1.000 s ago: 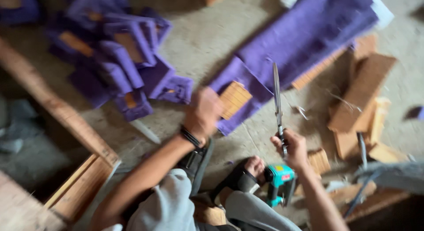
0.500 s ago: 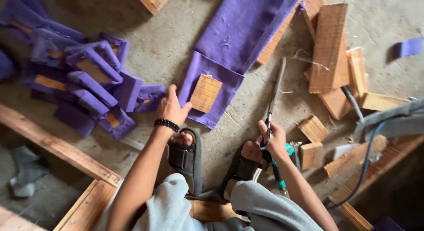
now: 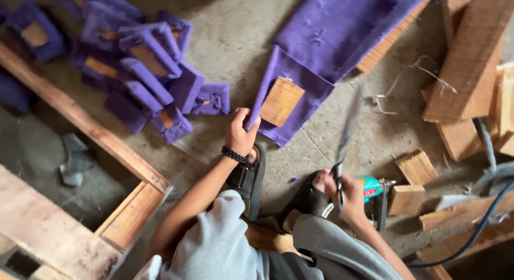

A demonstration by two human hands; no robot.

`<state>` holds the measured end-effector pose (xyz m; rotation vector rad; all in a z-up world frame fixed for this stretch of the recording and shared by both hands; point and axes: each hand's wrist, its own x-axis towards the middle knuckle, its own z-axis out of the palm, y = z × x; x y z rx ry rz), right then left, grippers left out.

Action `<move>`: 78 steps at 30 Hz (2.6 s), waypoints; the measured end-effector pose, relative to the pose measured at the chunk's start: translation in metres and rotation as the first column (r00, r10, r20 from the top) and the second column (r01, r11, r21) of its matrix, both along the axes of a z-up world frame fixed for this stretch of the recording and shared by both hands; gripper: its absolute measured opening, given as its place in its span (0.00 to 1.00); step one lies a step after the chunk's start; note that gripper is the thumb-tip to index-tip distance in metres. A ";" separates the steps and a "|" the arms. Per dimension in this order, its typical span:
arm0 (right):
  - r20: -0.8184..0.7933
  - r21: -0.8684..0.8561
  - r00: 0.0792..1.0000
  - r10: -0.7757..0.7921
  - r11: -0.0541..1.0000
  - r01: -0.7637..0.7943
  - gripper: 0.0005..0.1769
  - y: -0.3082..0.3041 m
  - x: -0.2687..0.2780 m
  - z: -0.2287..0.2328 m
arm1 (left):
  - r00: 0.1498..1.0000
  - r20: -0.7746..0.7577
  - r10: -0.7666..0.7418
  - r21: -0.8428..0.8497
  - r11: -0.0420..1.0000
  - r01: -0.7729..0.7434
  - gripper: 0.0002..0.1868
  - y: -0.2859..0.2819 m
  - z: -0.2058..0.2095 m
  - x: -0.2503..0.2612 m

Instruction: The person cuts purple fabric with shears, wraps it around small wooden blocks, and secures it using a pneumatic staple gun. The person repeats this process for multiple blocks, placing finished pieces aside.

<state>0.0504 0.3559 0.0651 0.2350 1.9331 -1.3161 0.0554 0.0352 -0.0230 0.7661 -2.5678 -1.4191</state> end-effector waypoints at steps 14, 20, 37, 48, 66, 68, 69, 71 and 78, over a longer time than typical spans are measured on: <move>0.074 -0.429 0.846 0.528 0.782 -0.451 0.51 -0.024 -0.005 0.072 | 0.981 -0.191 0.047 0.051 0.998 -0.038 0.15 0.026 0.028 -0.049; 0.154 -0.443 0.825 0.544 0.784 -0.434 0.50 -0.020 -0.005 0.084 | 0.994 -0.110 0.010 0.103 0.995 0.001 0.15 0.029 0.034 -0.039; 0.276 -0.393 0.825 0.492 0.842 -0.370 0.42 -0.009 0.013 0.094 | 0.951 -0.261 -0.167 -0.086 0.985 0.149 0.15 0.034 0.024 -0.029; 0.232 -0.358 0.854 0.465 0.857 -0.370 0.40 -0.026 0.013 0.100 | 0.907 -0.331 -0.261 -0.140 0.964 0.227 0.10 0.039 0.034 -0.026; 0.179 -0.292 0.908 0.378 0.902 -0.318 0.34 -0.045 0.014 0.073 | 0.807 -0.059 -0.588 -0.632 0.648 0.425 0.03 0.050 0.005 -0.011; 0.224 -0.238 0.912 0.342 0.927 -0.290 0.33 -0.044 0.020 0.070 | 0.829 -0.043 -0.558 -0.578 0.691 0.434 0.03 0.053 0.002 -0.011; 0.235 -0.190 0.911 0.339 0.935 -0.298 0.33 -0.043 0.024 0.071 | 0.824 -0.008 -0.567 -0.530 0.701 0.477 0.08 0.054 0.000 -0.012; 0.215 -0.143 0.910 0.355 0.933 -0.331 0.34 -0.041 0.027 0.071 | 0.809 0.061 -0.585 -0.426 0.718 0.551 0.19 0.054 -0.002 -0.012; 0.409 -0.144 0.910 0.067 0.990 -0.008 0.44 -0.060 0.001 0.043 | 0.721 -0.071 -0.689 -0.534 0.637 0.556 0.05 0.060 0.008 -0.003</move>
